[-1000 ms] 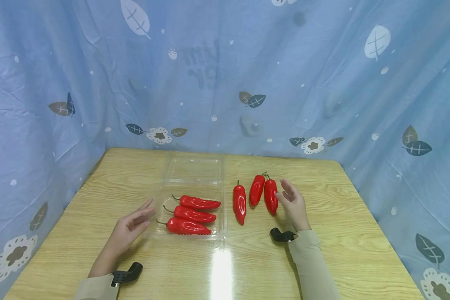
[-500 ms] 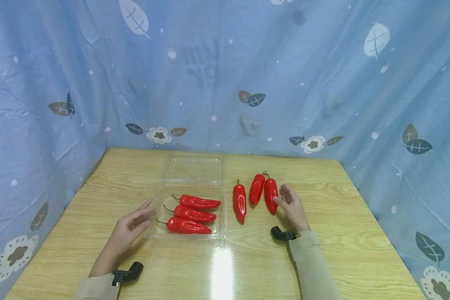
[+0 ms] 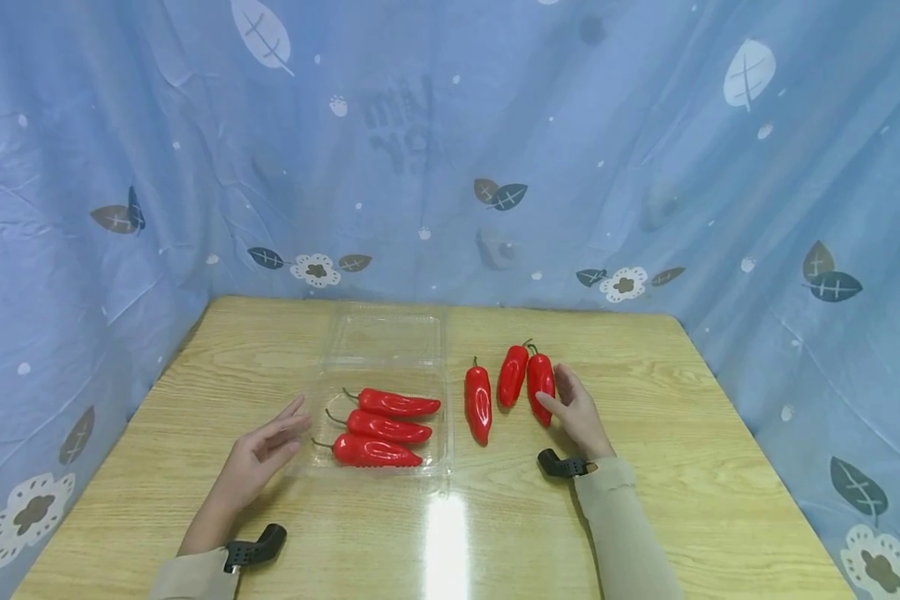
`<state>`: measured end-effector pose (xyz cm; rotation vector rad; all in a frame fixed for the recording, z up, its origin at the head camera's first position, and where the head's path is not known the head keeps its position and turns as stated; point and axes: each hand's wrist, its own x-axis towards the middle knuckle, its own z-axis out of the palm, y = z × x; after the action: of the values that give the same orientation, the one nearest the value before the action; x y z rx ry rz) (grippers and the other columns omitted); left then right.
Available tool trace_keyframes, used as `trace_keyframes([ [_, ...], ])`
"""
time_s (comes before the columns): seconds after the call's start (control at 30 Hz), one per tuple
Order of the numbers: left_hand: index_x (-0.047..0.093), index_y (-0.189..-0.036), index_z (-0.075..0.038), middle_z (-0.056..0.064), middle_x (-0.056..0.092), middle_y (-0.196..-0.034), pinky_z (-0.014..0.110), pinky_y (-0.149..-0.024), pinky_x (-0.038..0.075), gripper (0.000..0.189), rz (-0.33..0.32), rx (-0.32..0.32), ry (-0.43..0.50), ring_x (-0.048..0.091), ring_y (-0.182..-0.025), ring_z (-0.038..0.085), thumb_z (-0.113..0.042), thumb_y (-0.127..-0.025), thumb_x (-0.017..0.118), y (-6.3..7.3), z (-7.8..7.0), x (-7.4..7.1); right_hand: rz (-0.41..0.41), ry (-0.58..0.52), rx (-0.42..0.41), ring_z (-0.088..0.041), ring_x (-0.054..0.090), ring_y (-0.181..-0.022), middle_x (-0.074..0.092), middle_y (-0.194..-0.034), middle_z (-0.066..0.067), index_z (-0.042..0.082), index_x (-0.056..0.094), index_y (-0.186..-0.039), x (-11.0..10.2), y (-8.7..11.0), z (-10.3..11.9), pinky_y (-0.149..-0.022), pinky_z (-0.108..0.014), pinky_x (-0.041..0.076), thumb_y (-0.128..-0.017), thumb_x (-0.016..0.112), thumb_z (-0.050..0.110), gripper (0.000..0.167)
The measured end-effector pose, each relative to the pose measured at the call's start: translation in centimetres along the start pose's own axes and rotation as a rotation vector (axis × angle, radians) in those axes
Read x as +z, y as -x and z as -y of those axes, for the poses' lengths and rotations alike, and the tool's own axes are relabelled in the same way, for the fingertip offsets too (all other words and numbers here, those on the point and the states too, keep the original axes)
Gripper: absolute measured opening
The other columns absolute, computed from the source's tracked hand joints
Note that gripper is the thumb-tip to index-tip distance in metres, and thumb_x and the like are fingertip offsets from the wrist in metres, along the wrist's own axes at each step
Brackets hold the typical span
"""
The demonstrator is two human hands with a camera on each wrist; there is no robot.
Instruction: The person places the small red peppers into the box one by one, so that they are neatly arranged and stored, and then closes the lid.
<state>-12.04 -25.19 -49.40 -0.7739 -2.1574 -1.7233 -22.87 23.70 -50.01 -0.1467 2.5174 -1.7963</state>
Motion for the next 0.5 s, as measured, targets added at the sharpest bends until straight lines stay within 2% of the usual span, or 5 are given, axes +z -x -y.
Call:
trace_keyframes([
  [0.2, 0.05, -0.12, 0.02, 0.024, 0.034, -0.148, 0.013, -0.099, 0.045, 0.035, 0.001, 0.003, 0.015, 0.051, -0.124, 0.003, 0.022, -0.085, 0.05, 0.02, 0.05, 0.04, -0.008, 0.041, -0.011, -0.035, 0.027, -0.141, 0.028, -0.153, -0.019, 0.0, 0.019, -0.149, 0.41, -0.44, 0.21, -0.118, -0.048, 0.025, -0.09, 0.065, 0.028, 0.08],
  [0.5, 0.051, -0.12, 0.02, 0.023, 0.035, -0.148, 0.013, -0.099, 0.045, 0.034, 0.003, -0.017, 0.002, 0.048, -0.127, 0.003, 0.02, -0.086, 0.051, 0.0, 0.1, -0.01, -0.039, 0.142, 0.071, -0.035, 0.034, -0.135, 0.031, -0.15, -0.018, 0.004, 0.018, -0.15, 0.92, -0.75, 0.63, -0.114, -0.049, 0.034, -0.089, 0.066, 0.024, 0.081],
])
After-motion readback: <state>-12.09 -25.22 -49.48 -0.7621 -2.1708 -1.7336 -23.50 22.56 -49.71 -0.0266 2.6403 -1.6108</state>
